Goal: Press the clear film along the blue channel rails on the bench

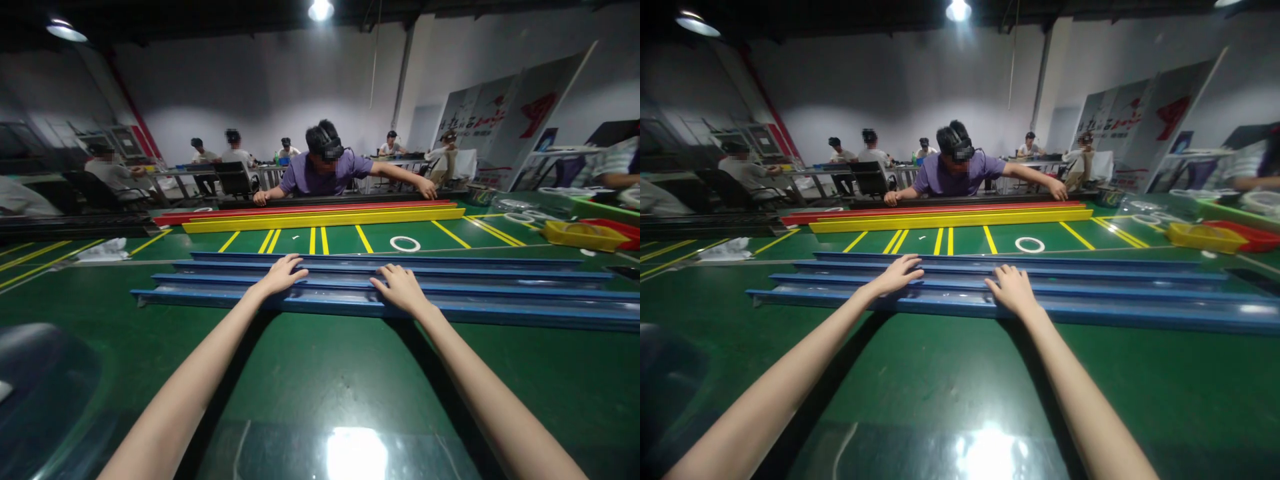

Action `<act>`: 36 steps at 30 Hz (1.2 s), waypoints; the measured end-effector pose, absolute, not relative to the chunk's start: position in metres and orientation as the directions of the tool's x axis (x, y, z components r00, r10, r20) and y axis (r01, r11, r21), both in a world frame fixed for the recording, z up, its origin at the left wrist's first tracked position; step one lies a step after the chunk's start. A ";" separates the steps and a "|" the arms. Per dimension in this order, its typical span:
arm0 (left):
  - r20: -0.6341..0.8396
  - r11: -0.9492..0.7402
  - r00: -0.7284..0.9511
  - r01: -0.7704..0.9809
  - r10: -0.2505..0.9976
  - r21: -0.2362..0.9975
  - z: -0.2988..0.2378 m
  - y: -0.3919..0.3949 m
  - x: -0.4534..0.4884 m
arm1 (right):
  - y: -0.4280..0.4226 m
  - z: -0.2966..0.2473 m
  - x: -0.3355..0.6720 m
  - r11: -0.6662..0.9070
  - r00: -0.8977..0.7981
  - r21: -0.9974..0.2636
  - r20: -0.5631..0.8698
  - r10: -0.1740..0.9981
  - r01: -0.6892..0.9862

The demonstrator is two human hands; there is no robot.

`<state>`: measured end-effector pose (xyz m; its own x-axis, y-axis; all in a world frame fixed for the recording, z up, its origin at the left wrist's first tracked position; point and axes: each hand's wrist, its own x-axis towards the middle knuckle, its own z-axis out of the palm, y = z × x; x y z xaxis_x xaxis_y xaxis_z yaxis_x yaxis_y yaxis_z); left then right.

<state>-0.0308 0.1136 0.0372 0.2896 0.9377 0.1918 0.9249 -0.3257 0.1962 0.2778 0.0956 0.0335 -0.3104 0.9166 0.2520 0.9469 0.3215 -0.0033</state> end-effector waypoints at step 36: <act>0.184 -0.363 0.369 0.930 0.911 -0.063 0.015 0.189 0.041 | 0.188 0.022 0.268 0.317 -0.313 -0.006 0.126 0.941 0.949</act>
